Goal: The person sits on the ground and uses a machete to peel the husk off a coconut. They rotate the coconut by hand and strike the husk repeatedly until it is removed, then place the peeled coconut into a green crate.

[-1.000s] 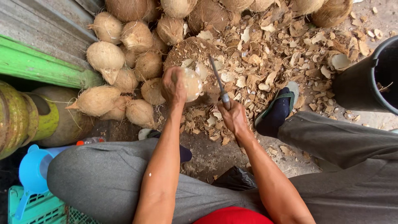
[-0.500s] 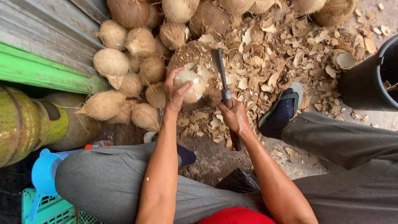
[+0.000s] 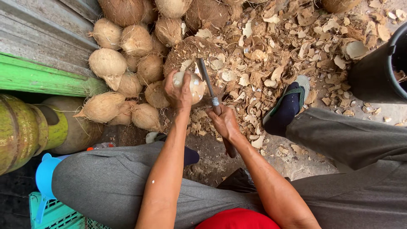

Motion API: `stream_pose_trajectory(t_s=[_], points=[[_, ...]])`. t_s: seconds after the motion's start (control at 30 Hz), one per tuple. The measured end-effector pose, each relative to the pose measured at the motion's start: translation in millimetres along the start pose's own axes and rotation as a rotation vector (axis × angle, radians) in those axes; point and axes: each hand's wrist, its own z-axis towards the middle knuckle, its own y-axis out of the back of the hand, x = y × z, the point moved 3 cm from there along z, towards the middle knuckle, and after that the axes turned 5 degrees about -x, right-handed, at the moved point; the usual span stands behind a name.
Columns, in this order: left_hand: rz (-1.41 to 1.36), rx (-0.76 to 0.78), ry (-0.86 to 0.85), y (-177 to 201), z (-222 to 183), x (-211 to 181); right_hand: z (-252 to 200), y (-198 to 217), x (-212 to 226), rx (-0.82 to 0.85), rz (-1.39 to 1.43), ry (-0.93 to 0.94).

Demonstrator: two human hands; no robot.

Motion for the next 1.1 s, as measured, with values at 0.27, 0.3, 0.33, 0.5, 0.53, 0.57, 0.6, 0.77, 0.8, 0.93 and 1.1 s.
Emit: stream_pose_trajectory(t_s=[0.27,0.3,0.33,0.5,0.53,0.57,0.6,0.77,0.8,0.93,1.1], points=[[-0.017,-0.009,0.076,-1,-3,0,6,-1,-3,0.017,0.008,-0.086],[0.013,0.024,0.159,1,-5,0,4,-1,-5,0.081,-0.039,-0.207],[0.009,0.022,0.157,4,-6,-2,2,1,-4,0.053,-0.029,-0.209],[0.071,0.011,0.152,6,-4,-5,5,9,-1,-0.013,0.090,-0.008],[0.069,0.003,0.151,6,-6,-5,3,10,-4,-0.032,0.094,-0.014],[0.056,-0.014,0.137,0,-1,-9,10,12,-4,-0.054,0.100,-0.001],[0.043,-0.031,0.123,-4,5,-12,16,12,-3,-0.077,0.106,0.012],[-0.009,-0.001,0.169,-3,-4,0,6,-2,-6,0.026,0.009,0.031],[-0.029,0.011,0.193,-6,2,0,10,-2,-1,0.019,-0.043,0.010],[0.029,-0.061,0.000,-3,-7,4,-1,-1,7,-0.001,0.001,0.019],[-0.111,-0.063,-0.025,-1,-4,-3,8,3,7,-0.022,-0.065,-0.057]])
